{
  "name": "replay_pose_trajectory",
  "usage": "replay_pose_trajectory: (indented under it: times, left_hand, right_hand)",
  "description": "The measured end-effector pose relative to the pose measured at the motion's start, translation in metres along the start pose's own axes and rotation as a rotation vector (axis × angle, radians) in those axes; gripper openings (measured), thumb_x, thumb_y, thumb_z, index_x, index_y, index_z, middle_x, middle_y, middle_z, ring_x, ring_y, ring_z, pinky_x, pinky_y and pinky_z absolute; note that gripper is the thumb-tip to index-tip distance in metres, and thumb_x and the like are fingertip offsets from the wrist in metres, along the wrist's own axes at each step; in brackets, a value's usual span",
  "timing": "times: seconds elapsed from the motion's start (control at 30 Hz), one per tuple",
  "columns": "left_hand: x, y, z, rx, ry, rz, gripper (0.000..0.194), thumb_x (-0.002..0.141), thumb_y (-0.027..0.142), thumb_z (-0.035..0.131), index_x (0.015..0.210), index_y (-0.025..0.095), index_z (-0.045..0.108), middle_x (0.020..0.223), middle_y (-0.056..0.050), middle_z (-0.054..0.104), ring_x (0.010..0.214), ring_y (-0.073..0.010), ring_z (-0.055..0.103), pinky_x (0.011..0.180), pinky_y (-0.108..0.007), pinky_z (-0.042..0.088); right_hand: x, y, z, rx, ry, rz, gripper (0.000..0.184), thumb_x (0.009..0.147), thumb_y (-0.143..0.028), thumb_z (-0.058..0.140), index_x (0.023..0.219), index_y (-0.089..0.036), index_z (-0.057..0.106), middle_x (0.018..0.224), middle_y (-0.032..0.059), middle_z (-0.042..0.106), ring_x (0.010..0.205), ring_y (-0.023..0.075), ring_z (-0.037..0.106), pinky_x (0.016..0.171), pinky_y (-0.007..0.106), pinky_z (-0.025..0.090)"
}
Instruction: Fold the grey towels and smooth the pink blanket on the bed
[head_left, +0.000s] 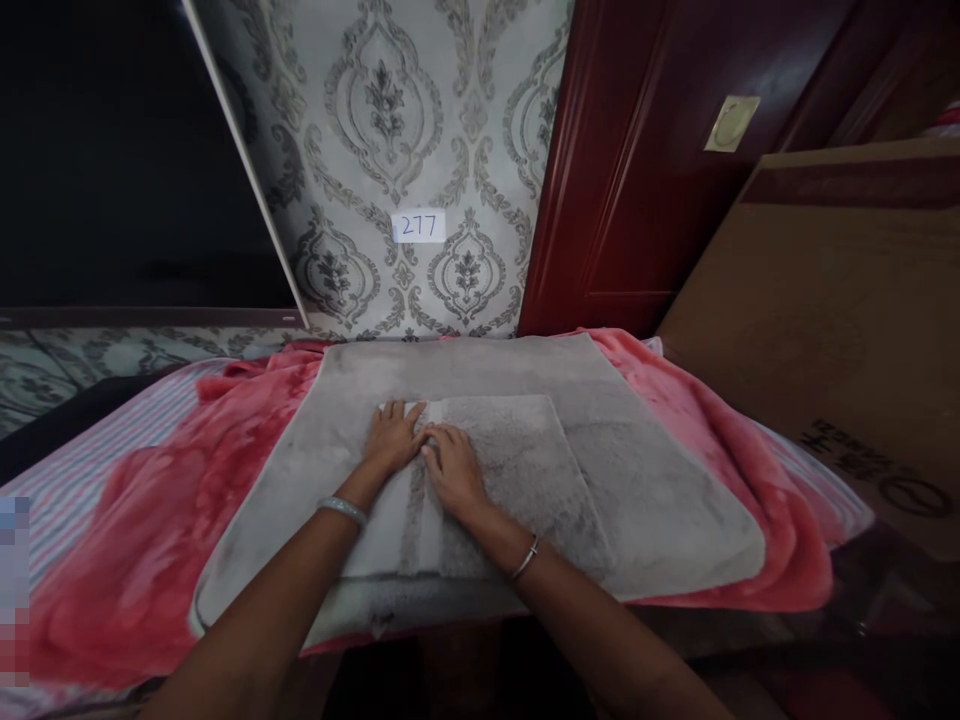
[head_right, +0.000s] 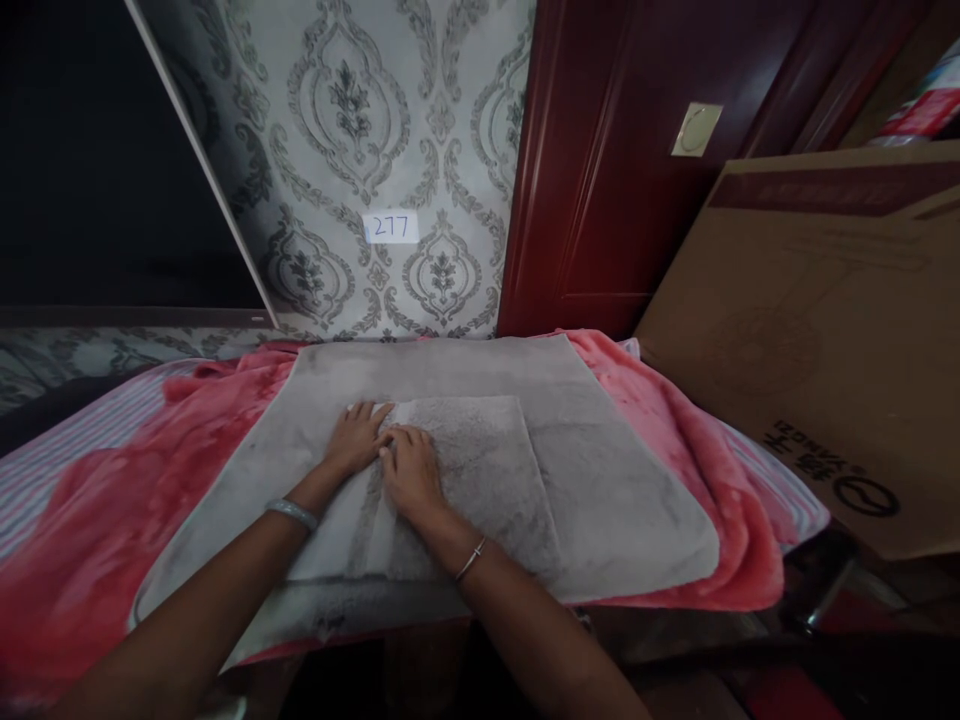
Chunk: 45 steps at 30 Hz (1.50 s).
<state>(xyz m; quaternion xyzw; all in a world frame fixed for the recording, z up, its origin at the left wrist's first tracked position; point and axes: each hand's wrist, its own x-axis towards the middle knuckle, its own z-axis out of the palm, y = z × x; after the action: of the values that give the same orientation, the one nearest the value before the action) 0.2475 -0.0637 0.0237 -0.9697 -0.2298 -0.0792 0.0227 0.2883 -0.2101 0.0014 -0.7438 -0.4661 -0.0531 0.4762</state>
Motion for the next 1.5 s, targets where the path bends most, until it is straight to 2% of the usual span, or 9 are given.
replay_pose_trajectory:
  times: [0.2,0.5,0.63,0.83,1.1,1.33,1.5]
  left_hand:
    - [-0.003,0.000,-0.002,0.007,-0.002,-0.007,0.060,0.101,0.049,0.033,0.154,0.021,0.042,0.155,-0.019,0.044,0.145,-0.0361,0.035,0.118,-0.053,0.027]
    - [-0.017,-0.001,0.001,0.008,-0.036,-0.024,0.063,0.101,0.049,0.034,0.157,0.019,0.036,0.162,-0.020,0.033,0.151,-0.0359,0.026,0.120,-0.052,0.023]
    - [-0.035,0.000,0.002,-0.015,-0.044,-0.017,0.064,0.100,0.049,0.038,0.157,0.021,0.034,0.164,-0.018,0.030,0.153,-0.0349,0.023,0.120,-0.052,0.023]
    - [-0.068,0.006,-0.001,-0.020,-0.072,-0.018,0.066,0.100,0.054,0.036,0.157,0.023,0.034,0.166,-0.018,0.022,0.154,-0.0366,0.016,0.119,-0.056,0.023]
    - [-0.114,0.011,-0.002,-0.044,-0.061,0.019,0.063,0.099,0.053,0.040,0.156,0.026,0.037,0.165,-0.018,0.025,0.153,-0.0390,0.017,0.117,-0.061,0.025]
    - [-0.135,0.002,0.019,-0.072,0.099,0.111,0.061,0.098,0.053,0.041,0.155,0.028,0.040,0.162,-0.015,0.034,0.151,-0.0387,0.026,0.116,-0.061,0.028]
    - [-0.149,0.003,0.027,-0.040,0.167,0.144,0.062,0.098,0.050,0.039,0.154,0.025,0.041,0.162,-0.017,0.035,0.150,-0.0388,0.027,0.116,-0.060,0.028]
  right_hand:
    - [0.001,0.003,0.003,-0.038,0.015,0.010,0.026,0.094,-0.016,0.051,0.117,-0.019,0.064,0.122,0.0092,0.066,0.118,0.0220,0.053,0.107,0.040,0.040]
    - [0.002,0.005,0.005,-0.063,0.042,0.012,0.022,0.094,-0.018,0.050,0.109,-0.019,0.066,0.113,0.0094,0.068,0.109,0.0230,0.057,0.101,0.039,0.044]
    - [0.001,0.008,0.008,-0.049,0.059,0.007,0.027,0.093,-0.018,0.050,0.116,-0.019,0.065,0.116,0.0103,0.067,0.113,0.0235,0.056,0.103,0.040,0.043]
    - [-0.001,0.009,0.010,-0.072,0.066,0.008,0.029,0.094,-0.018,0.047,0.116,-0.017,0.066,0.117,0.0114,0.067,0.113,0.0235,0.055,0.102,0.040,0.044]
    - [-0.002,0.008,0.007,-0.082,0.046,-0.009,0.029,0.095,-0.022,0.048,0.118,-0.017,0.065,0.118,0.0118,0.067,0.114,0.0243,0.055,0.103,0.042,0.043]
    - [-0.003,0.008,0.007,-0.097,0.031,-0.006,0.028,0.095,-0.020,0.047,0.117,-0.017,0.064,0.117,0.0115,0.066,0.113,0.0242,0.054,0.102,0.041,0.044]
    - [-0.003,0.008,0.006,-0.108,0.026,-0.014,0.027,0.095,-0.020,0.047,0.116,-0.017,0.065,0.116,0.0114,0.066,0.111,0.0235,0.054,0.101,0.039,0.043]
